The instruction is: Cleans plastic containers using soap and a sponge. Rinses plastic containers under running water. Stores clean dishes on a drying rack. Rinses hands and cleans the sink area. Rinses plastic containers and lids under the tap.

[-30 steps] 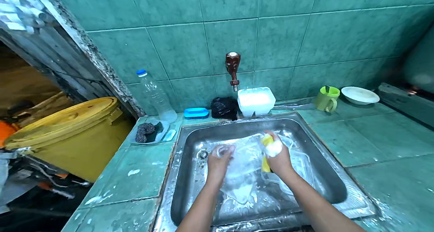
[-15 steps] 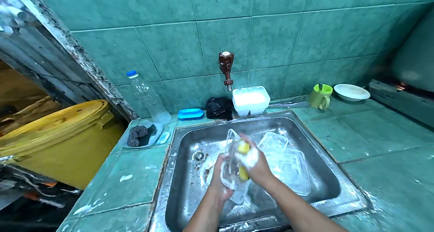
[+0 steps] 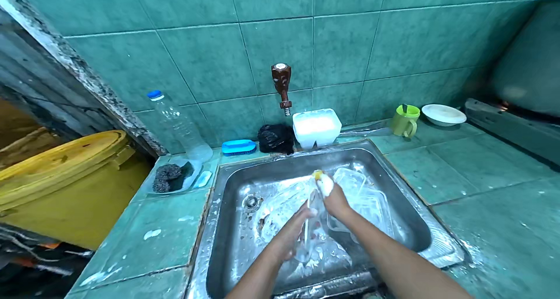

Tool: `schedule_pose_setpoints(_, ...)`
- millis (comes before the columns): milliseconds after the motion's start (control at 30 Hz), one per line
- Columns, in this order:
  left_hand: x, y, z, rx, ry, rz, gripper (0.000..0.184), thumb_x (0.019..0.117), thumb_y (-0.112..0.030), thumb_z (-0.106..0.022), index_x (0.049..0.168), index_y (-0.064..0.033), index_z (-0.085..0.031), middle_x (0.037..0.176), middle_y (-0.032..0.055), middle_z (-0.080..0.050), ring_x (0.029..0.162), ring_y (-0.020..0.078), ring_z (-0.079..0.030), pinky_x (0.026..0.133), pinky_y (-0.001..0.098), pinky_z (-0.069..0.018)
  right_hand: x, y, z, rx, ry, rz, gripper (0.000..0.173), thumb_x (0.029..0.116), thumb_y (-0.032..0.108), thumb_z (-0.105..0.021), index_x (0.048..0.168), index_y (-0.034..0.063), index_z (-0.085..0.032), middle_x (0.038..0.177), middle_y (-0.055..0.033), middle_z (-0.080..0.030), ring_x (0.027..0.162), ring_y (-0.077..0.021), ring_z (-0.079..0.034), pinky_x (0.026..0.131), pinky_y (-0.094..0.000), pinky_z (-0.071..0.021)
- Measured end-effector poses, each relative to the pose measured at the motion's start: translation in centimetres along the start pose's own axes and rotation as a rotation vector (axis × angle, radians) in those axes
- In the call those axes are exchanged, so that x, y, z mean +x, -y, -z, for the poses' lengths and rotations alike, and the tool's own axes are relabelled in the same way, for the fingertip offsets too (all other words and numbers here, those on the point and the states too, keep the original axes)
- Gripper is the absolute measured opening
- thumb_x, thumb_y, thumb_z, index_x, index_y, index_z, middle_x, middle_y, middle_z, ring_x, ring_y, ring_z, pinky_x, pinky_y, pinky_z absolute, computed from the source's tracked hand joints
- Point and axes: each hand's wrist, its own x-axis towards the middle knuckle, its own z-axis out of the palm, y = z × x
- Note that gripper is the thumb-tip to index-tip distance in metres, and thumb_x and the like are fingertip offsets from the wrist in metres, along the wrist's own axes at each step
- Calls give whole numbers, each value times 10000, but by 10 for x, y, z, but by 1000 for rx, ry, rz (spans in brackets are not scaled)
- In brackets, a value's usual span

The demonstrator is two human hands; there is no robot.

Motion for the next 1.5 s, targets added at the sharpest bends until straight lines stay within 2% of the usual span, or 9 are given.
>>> schedule_pose_setpoints(100,25,2,41,763,-5,-145,980,793,-365,-793,1630,-291,-288,1698,110,-203,1541,305,-252,1204,543,-314,3,-19,35,-213,60,-31,578,993,155,-622,1537,104,-432,1422,-255,-559,1286,-433,-572,1072,-622,-456)
schedule_pose_setpoints(167,33,-1,54,1189,28,-101,1132,709,-422,-894,1629,-397,-236,1720,140,-74,1531,475,-168,1154,706,-266,-1,-30,56,-403,126,-125,666,948,127,-664,1561,155,-407,1439,-268,-536,1288,-460,-560,1056,-640,-454)
schedule_pose_setpoints(367,58,15,59,1595,257,14,1217,685,-294,-949,1632,-420,-194,1728,136,2,1540,517,-76,1094,809,-221,-8,-74,75,-643,251,-252,765,927,105,-677,1603,130,-319,1506,-318,-440,1353,-509,-481,1072,-660,-424)
schedule_pose_setpoints(533,89,24,8,1129,92,-68,935,907,-390,-757,1633,-103,-242,1620,188,-360,1486,366,-363,1206,550,-315,-5,-90,75,-562,242,-239,804,896,98,-711,1598,208,-335,1515,-297,-443,1366,-489,-477,1085,-660,-412)
schedule_pose_setpoints(700,102,28,-20,573,-82,13,864,885,-210,-778,1581,-18,-302,1312,268,-593,1157,350,-615,1027,489,-487,-14,-81,88,-425,131,-40,716,897,37,-687,1545,230,-449,1507,-233,-486,1353,-434,-510,1113,-622,-402)
schedule_pose_setpoints(933,55,-10,-45,-227,27,55,432,1134,-280,-332,1451,-10,-447,1212,144,-645,1019,198,-672,879,365,-574,-17,-40,50,106,-256,130,630,974,162,-659,1554,86,-422,1470,-217,-539,1320,-353,-565,1115,-538,-452)
schedule_pose_setpoints(1033,42,-20,-63,-336,-106,-20,432,1134,-330,-305,1356,-18,-503,1069,107,-643,935,157,-643,820,326,-544,-36,-1,-2,379,-308,92,621,1019,181,-537,1575,-1,-327,1499,-260,-491,1371,-338,-514,1157,-494,-405)
schedule_pose_setpoints(1333,13,-22,-49,-244,-109,-156,501,1139,-283,-249,1561,-18,-301,1454,166,-506,1269,176,-550,1053,334,-466,-28,17,-16,420,-230,-6,541,1061,170,-483,1518,-92,-359,1468,-298,-501,1383,-350,-498,1175,-472,-377)
schedule_pose_setpoints(1500,15,-25,-36,-366,-183,-120,422,1139,-303,-271,1376,-25,-482,1124,108,-634,990,156,-644,870,318,-544,-43,26,-18,235,-191,114,602,1007,170,-549,1552,-10,-368,1415,-256,-574,1319,-339,-568,1132,-494,-432)
